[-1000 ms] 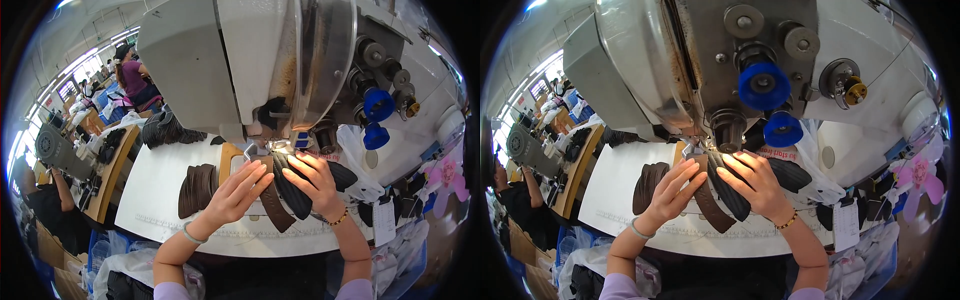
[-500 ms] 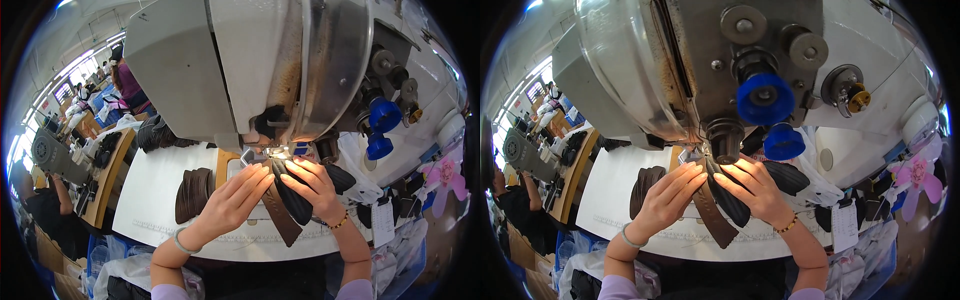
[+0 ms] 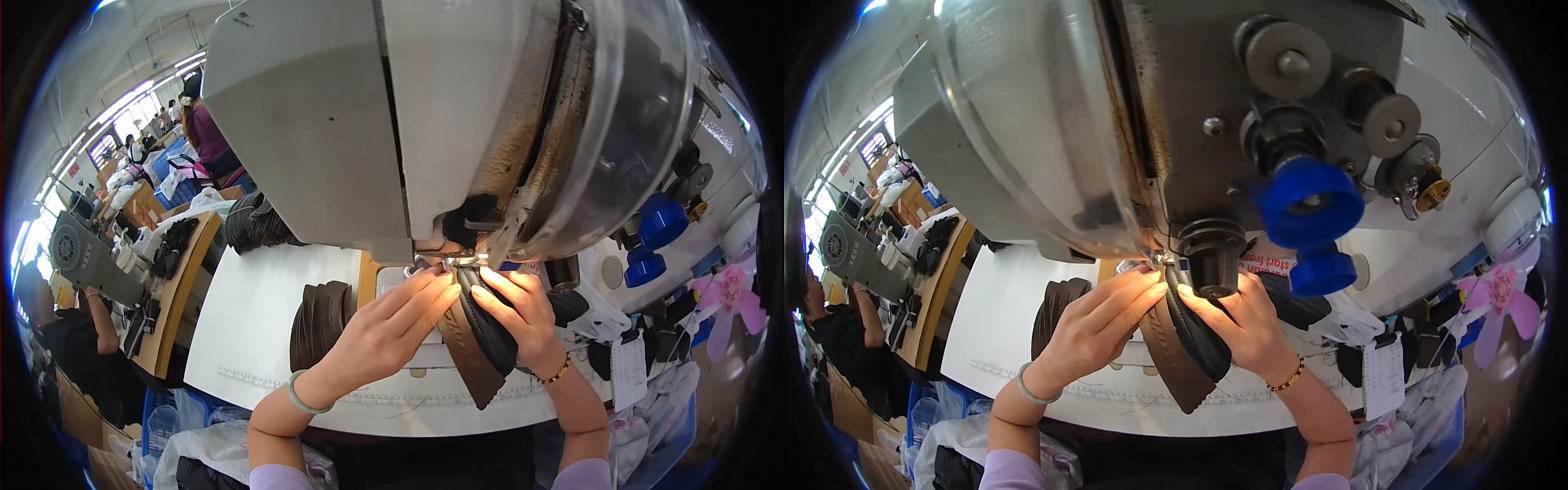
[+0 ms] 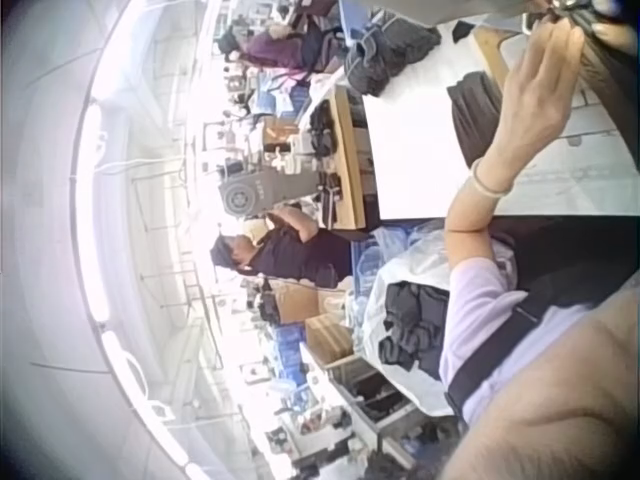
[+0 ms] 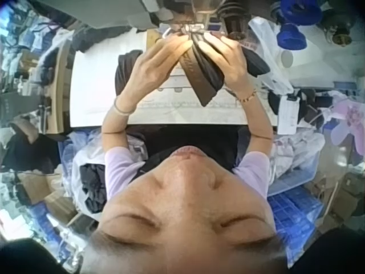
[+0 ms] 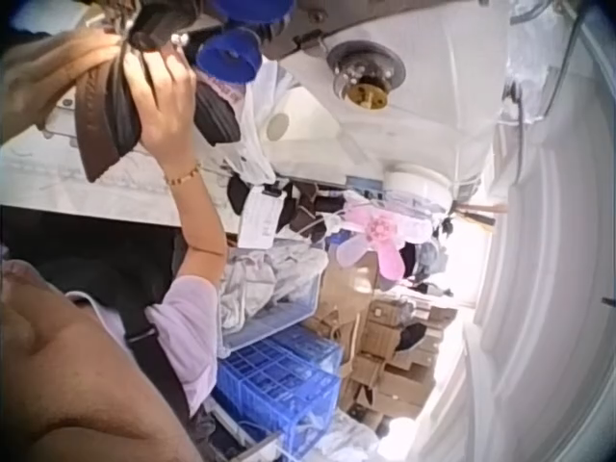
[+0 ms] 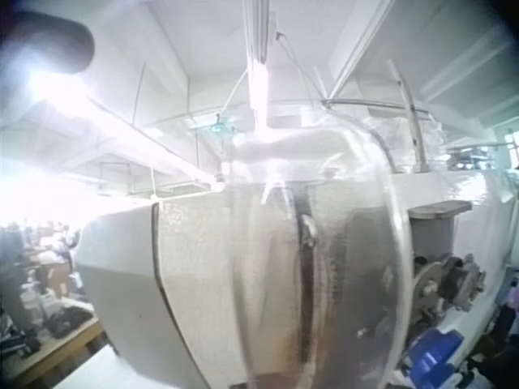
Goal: Sew together parts of a shoe upper using an industrial sewing machine.
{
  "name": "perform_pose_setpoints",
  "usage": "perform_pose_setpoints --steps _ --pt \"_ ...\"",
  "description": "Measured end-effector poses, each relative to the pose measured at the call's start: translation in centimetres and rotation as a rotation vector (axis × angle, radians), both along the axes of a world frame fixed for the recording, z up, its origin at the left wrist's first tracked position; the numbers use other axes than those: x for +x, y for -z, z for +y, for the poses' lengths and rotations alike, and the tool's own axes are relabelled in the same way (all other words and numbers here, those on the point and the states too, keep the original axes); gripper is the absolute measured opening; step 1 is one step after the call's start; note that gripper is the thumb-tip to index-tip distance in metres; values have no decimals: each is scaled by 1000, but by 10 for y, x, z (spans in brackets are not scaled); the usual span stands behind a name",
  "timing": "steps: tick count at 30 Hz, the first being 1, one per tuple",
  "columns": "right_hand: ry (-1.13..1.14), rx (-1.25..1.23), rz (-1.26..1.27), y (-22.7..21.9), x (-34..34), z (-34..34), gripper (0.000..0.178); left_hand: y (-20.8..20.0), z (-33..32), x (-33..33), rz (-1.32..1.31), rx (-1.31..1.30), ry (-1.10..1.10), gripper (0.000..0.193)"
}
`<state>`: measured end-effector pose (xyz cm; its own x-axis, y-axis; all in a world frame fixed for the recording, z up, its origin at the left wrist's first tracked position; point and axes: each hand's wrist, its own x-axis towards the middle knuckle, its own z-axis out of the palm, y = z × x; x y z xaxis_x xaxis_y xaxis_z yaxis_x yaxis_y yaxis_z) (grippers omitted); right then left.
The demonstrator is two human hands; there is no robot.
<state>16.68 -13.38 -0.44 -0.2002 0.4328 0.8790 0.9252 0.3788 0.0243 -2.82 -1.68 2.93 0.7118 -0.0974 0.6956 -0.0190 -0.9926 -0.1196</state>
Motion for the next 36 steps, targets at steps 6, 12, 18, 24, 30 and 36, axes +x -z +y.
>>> perform_pose_setpoints --steps 6,12,18,24,30,36 --pt "21 24 30 3 -2 3 40 1 4 0 2 8 10 45" --pt "26 2 48 1 0 2 31 0 3 1 26 1 4 45" --pt "-47 -64 91 5 5 0 20 3 -1 0 7 -23 -16 47" --pt "-33 -89 92 17 12 4 17 10 5 4 -7 -80 -27 45" --pt "-56 -56 45 2 12 -1 21 5 -1 4 -48 -19 -42 44" --pt "-11 -53 11 -7 10 -6 36 6 -13 8 -87 -14 -115 41"
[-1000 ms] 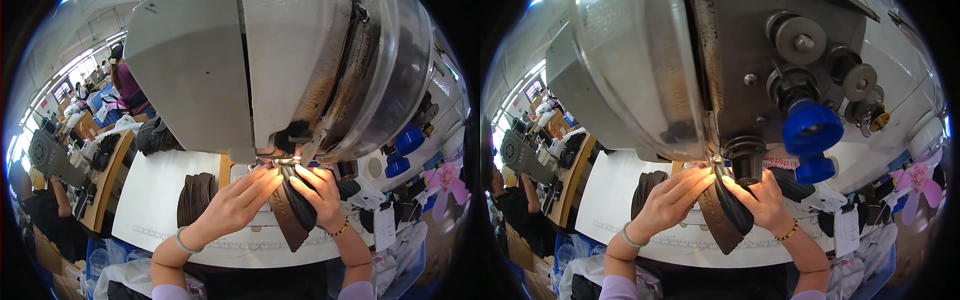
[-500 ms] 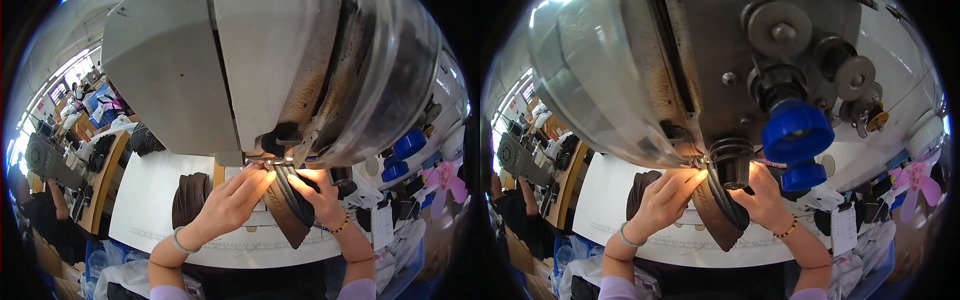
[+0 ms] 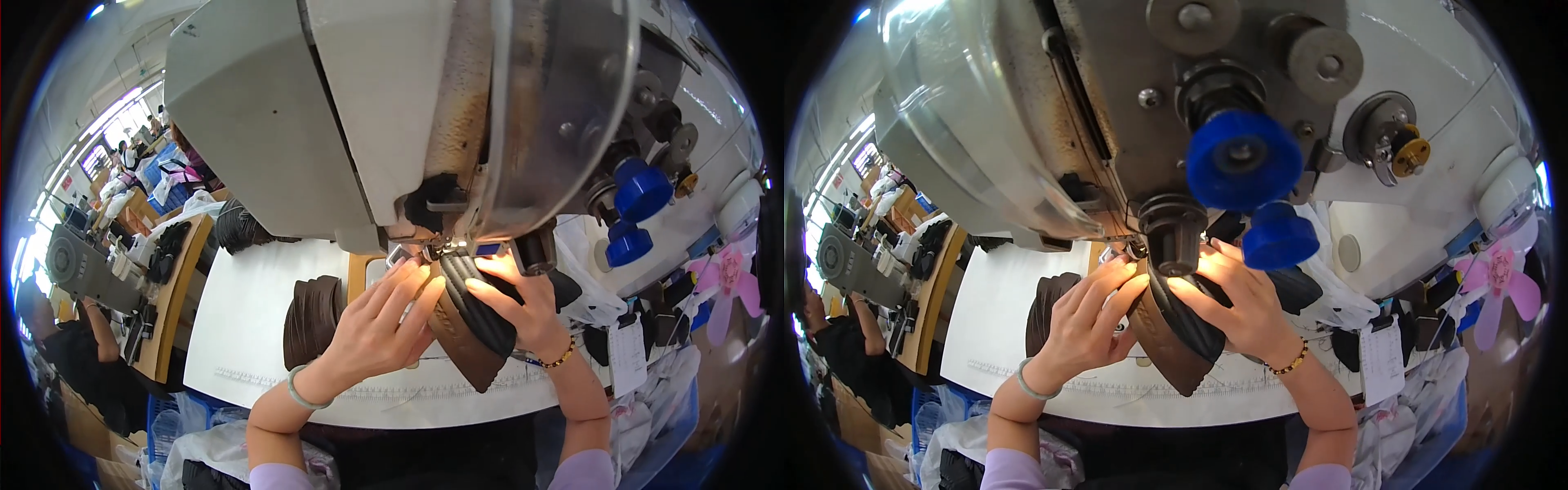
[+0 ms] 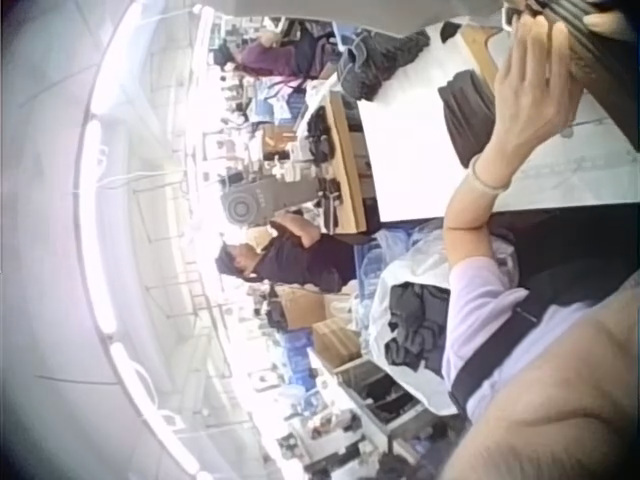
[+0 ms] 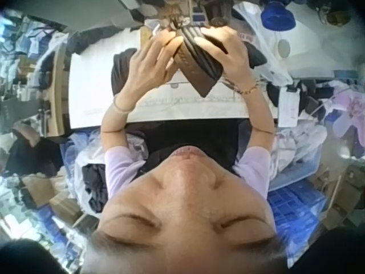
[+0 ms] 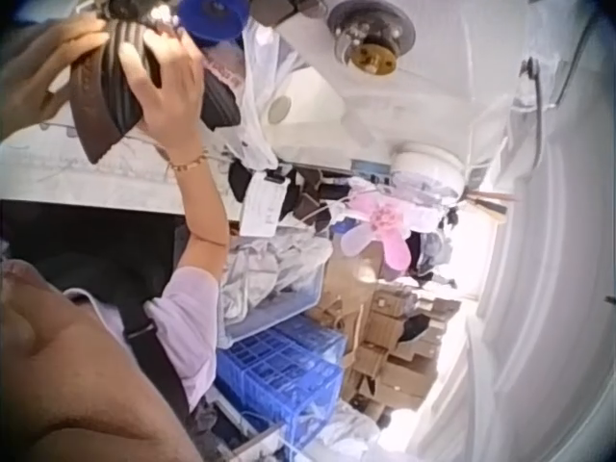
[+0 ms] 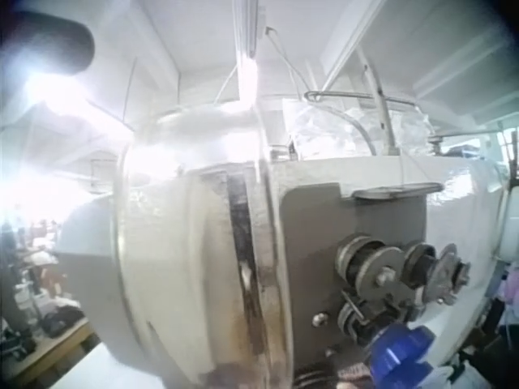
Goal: Sew together parts of a shoe upper using an industrial sewing machine.
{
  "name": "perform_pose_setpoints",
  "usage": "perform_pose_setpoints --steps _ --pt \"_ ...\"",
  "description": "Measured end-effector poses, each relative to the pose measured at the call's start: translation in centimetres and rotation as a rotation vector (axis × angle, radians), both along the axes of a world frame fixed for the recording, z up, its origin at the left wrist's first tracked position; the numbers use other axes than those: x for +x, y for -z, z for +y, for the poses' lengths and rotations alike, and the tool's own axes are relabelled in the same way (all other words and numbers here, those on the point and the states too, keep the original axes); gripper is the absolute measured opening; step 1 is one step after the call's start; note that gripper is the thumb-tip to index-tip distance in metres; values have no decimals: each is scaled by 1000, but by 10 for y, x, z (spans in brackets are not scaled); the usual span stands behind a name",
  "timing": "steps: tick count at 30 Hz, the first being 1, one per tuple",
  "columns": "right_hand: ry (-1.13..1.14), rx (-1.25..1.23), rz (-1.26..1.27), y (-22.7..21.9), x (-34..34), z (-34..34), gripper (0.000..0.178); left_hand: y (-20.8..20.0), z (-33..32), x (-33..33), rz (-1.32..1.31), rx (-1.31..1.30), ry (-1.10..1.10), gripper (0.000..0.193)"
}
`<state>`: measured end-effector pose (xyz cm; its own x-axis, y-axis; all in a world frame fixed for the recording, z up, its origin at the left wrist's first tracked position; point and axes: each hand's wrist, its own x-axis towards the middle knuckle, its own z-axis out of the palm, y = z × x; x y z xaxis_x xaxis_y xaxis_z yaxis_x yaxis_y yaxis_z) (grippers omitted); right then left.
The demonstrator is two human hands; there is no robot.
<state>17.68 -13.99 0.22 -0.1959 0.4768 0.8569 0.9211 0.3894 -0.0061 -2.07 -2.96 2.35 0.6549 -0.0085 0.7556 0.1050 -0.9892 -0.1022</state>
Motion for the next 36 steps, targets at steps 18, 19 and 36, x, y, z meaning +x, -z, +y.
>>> perform_pose_setpoints --steps 18,19,36 --pt "-165 187 -106 13 -5 6 18 3 3 -8 -19 151 77 35" --pt "-171 186 -97 12 -5 6 18 1 3 -8 8 157 71 36" --pt "-135 169 -44 12 -6 8 23 -13 8 -7 85 228 93 38"
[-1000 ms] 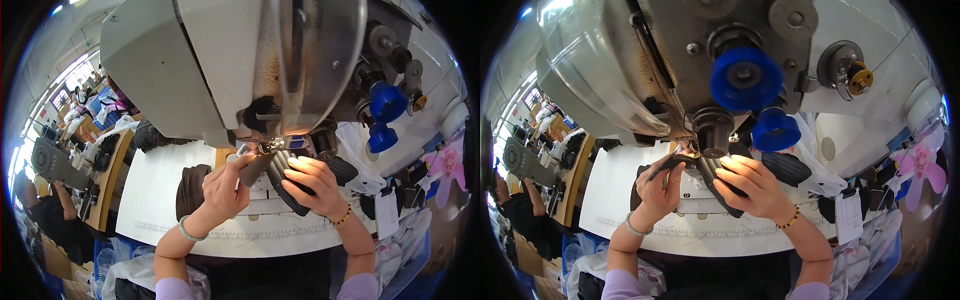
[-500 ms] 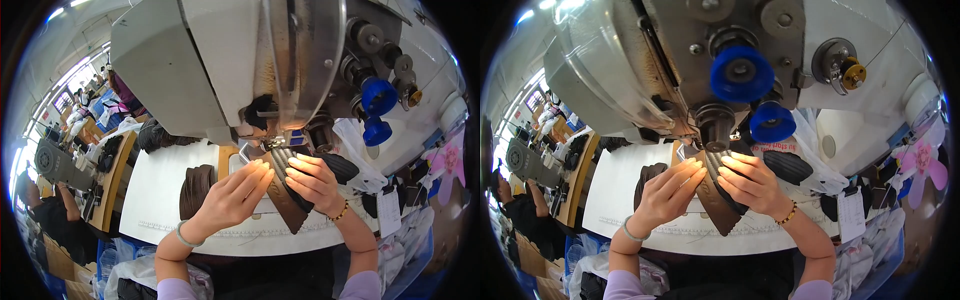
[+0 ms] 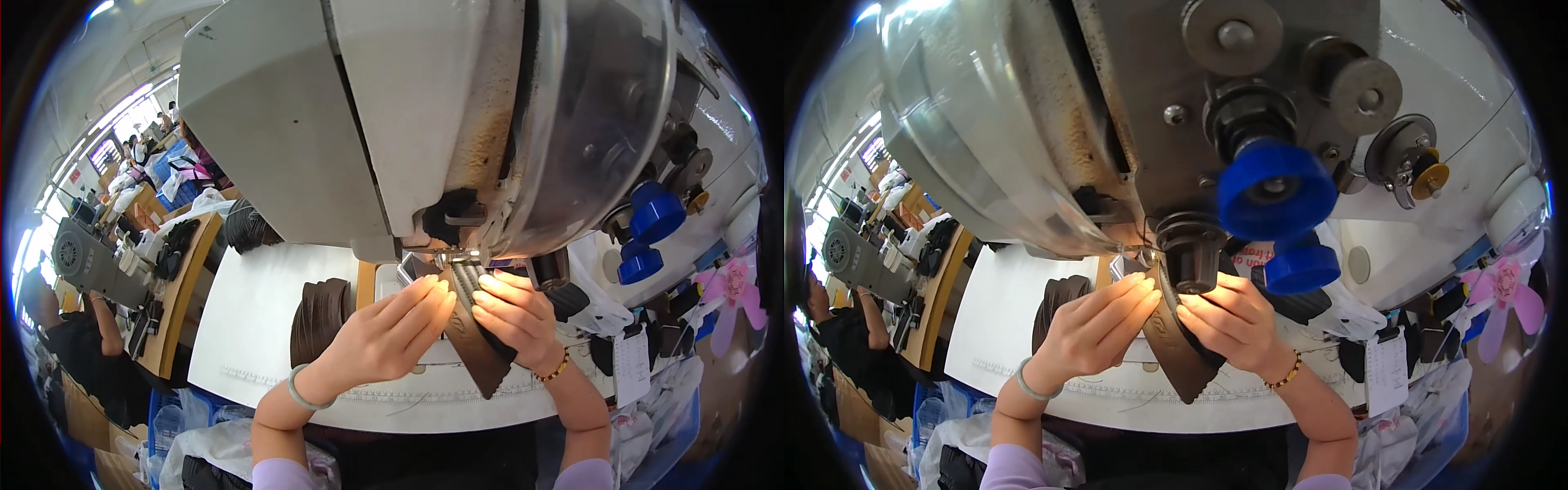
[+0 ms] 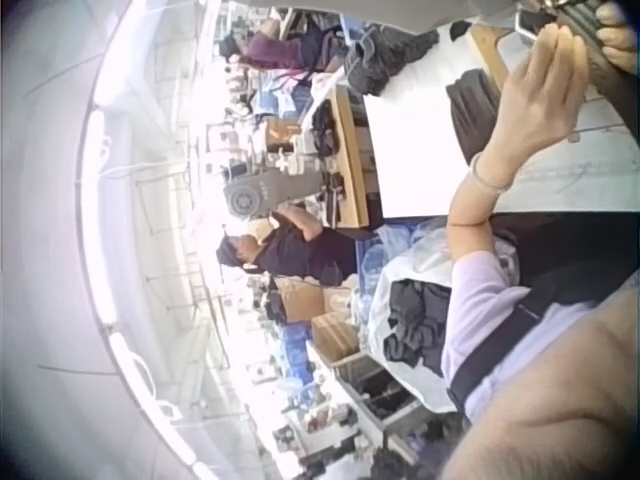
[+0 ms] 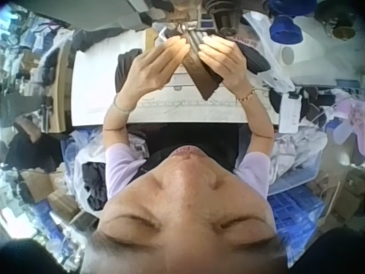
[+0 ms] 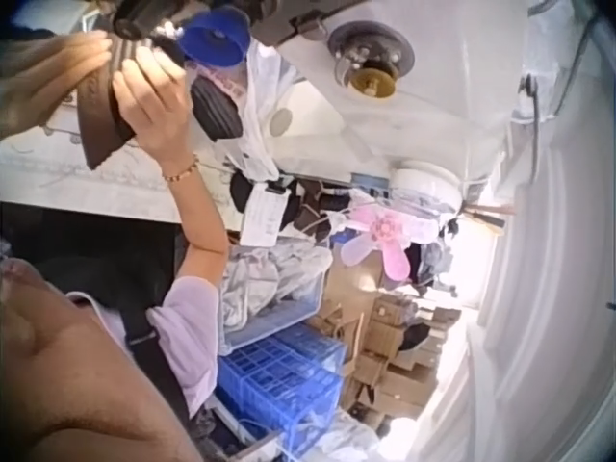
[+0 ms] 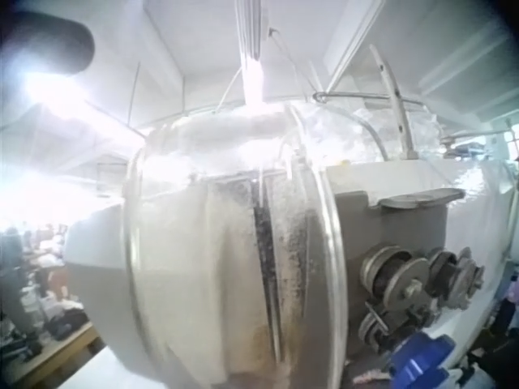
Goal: Sew together parts of a shoe upper using an industrial sewing machine.
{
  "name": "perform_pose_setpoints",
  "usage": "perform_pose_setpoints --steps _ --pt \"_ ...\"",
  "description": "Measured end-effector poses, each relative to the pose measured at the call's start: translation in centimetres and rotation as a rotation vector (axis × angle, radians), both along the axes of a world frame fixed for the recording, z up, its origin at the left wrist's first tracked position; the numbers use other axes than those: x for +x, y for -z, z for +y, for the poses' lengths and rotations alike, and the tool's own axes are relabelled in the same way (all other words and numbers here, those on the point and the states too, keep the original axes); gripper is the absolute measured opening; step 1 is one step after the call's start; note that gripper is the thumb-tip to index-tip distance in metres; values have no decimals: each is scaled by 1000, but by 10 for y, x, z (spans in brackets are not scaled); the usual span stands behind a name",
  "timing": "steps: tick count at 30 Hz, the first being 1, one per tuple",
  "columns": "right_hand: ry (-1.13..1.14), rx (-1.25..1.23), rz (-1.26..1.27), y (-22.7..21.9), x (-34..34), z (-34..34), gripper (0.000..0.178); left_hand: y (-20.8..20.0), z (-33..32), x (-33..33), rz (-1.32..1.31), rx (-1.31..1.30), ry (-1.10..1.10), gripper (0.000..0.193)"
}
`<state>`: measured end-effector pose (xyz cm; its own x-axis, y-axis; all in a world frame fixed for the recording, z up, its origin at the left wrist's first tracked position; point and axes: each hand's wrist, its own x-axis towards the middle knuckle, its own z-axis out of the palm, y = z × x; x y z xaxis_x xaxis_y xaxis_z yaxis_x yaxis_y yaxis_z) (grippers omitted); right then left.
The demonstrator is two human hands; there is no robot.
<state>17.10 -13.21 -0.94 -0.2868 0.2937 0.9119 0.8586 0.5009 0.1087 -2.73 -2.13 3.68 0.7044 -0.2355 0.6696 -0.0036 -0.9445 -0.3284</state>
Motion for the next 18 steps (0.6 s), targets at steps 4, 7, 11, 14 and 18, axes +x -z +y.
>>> perform_pose_setpoints --steps 4,7,11,14,18 --pt "21 -58 28 0 1 2 24 6 6 5 -35 -55 -5 35" --pt "25 -58 56 0 -1 3 26 7 2 6 -31 -34 -39 37" --pt "28 -56 58 3 -2 1 24 7 -3 6 -71 -35 -24 36" --pt "-13 -27 39 1 -1 -1 24 12 3 5 -142 -188 44 39" --pt "-12 -4 13 4 0 1 24 14 0 5 -160 -279 88 39"
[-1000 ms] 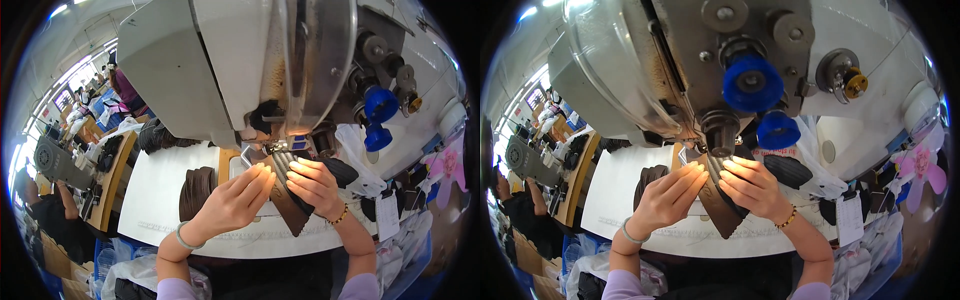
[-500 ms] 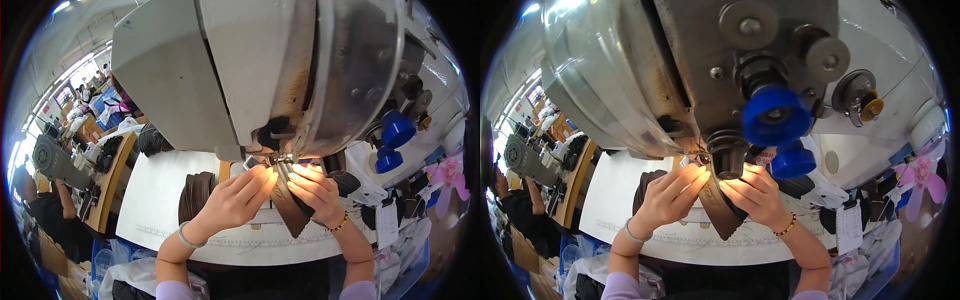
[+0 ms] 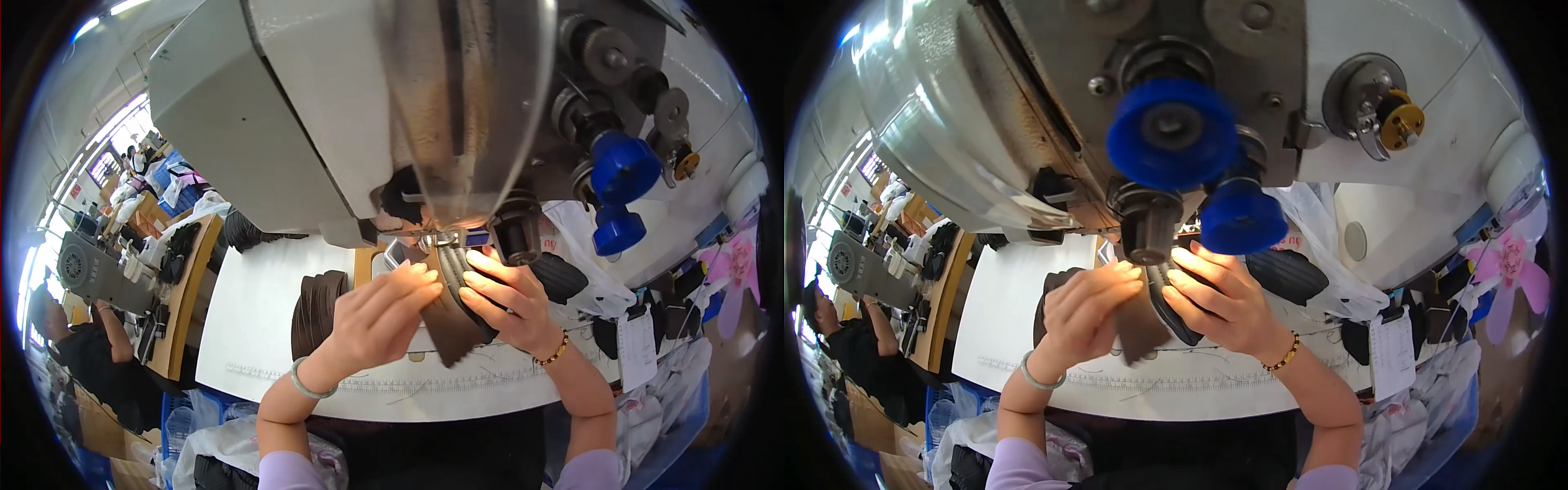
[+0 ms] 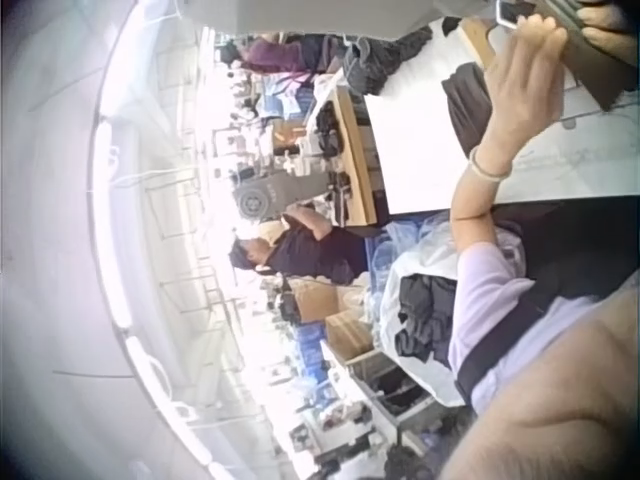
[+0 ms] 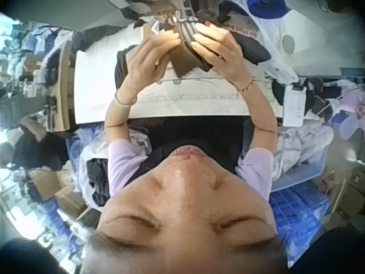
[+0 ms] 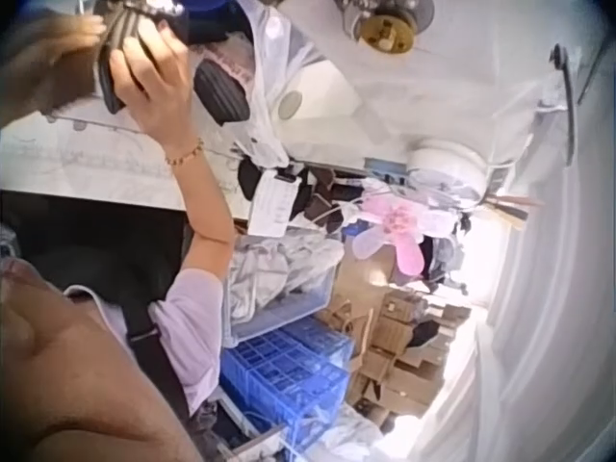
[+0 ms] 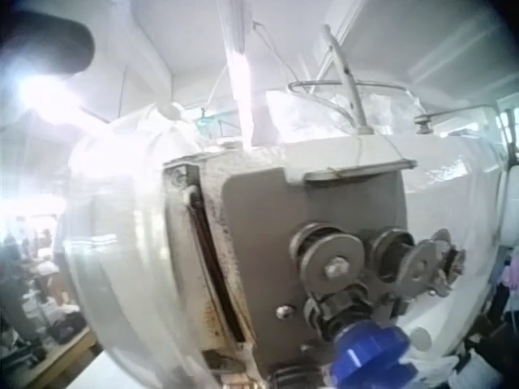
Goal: Sew together parts of a shoe upper using an industrial sewing machine.
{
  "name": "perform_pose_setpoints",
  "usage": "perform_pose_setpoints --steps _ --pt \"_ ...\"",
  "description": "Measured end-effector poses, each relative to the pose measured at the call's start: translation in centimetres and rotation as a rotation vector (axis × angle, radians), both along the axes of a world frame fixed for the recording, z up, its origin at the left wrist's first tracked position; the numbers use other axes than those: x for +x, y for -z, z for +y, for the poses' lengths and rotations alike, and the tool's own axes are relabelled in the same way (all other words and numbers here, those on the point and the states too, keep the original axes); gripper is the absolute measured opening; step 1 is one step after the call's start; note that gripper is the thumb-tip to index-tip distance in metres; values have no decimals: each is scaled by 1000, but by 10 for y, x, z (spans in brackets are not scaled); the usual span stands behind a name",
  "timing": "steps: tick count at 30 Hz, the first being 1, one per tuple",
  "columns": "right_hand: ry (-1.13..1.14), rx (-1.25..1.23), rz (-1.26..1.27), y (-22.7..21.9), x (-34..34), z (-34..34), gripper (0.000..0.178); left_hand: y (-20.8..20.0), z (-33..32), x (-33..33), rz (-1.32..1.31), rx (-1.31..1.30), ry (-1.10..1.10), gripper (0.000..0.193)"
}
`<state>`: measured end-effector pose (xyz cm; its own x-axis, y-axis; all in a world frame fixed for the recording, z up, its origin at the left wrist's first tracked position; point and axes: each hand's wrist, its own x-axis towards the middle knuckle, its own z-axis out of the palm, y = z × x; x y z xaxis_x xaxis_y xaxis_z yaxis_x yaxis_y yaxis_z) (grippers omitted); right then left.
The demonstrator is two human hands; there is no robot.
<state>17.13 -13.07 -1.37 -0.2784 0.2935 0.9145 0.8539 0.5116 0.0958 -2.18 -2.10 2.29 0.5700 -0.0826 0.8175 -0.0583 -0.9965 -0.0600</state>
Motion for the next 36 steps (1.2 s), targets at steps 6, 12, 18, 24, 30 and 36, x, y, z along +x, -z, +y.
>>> perform_pose_setpoints --steps 6,12,18,24,30,36 --pt "-13 -31 6 3 3 -2 24 -2 -19 0 115 229 -137 34" --pt "-31 -36 23 1 1 0 23 -11 -24 -4 201 392 -175 36" --pt "0 -14 -11 -9 -2 -4 26 -11 -20 -7 155 465 -144 35" --pt "32 -28 -4 -3 -5 -3 33 -7 -10 -7 124 426 -88 32" --pt "69 -36 29 -7 -4 0 34 -12 -3 -4 147 371 -78 33" --pt "110 -13 28 -3 -8 4 37 -4 8 0 88 205 -52 38"
